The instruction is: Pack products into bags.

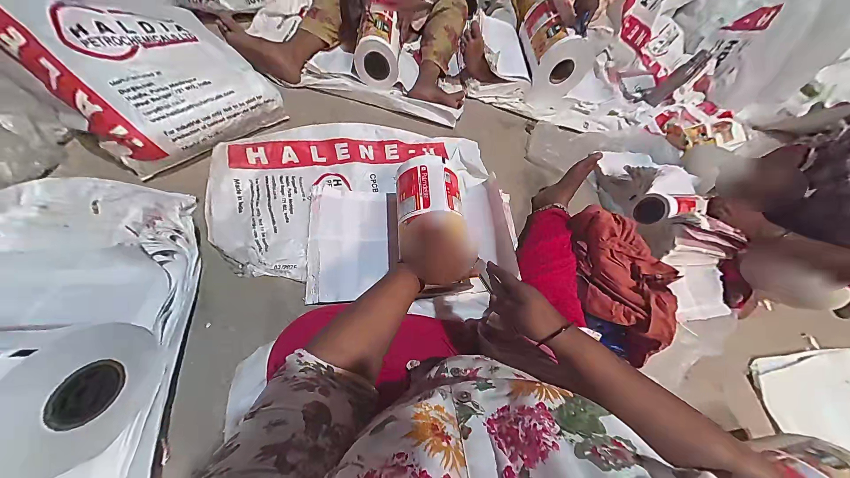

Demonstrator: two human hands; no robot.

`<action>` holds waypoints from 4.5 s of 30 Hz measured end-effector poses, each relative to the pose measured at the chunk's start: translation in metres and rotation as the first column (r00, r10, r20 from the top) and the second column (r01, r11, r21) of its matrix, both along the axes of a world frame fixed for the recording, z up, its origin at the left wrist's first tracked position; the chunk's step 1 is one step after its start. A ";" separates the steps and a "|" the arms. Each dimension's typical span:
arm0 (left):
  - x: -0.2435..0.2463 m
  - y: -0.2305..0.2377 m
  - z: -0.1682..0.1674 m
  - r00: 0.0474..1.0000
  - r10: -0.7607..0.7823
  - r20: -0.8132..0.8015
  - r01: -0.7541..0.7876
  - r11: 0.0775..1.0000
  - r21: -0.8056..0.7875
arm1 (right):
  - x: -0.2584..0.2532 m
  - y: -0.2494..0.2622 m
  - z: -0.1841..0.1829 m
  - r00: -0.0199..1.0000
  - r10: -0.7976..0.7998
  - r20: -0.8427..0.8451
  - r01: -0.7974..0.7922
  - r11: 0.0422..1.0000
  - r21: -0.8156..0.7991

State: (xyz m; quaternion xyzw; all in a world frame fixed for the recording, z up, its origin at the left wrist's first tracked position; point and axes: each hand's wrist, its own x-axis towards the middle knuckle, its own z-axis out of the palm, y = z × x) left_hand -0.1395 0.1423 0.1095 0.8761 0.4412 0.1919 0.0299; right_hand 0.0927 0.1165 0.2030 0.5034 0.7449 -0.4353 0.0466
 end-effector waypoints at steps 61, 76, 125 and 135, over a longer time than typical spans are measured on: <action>-0.019 0.013 -0.022 0.898 0.053 0.438 -0.085 0.995 0.054 | -0.039 -0.016 -0.001 0.943 0.215 0.253 -0.267 0.945 0.190; -0.015 0.012 -0.034 0.456 0.154 0.876 -0.192 0.979 -0.072 | -0.037 0.007 0.047 0.968 0.137 0.212 -0.162 0.981 0.106; -0.036 0.008 -0.029 -0.397 0.372 0.839 0.062 0.923 -0.380 | -0.145 0.222 0.010 0.983 -0.076 0.169 0.045 0.982 0.181; -0.038 0.012 -0.033 -0.447 0.279 0.850 0.111 0.960 -0.256 | -0.159 0.240 -0.008 0.985 -0.059 0.165 0.032 0.987 0.158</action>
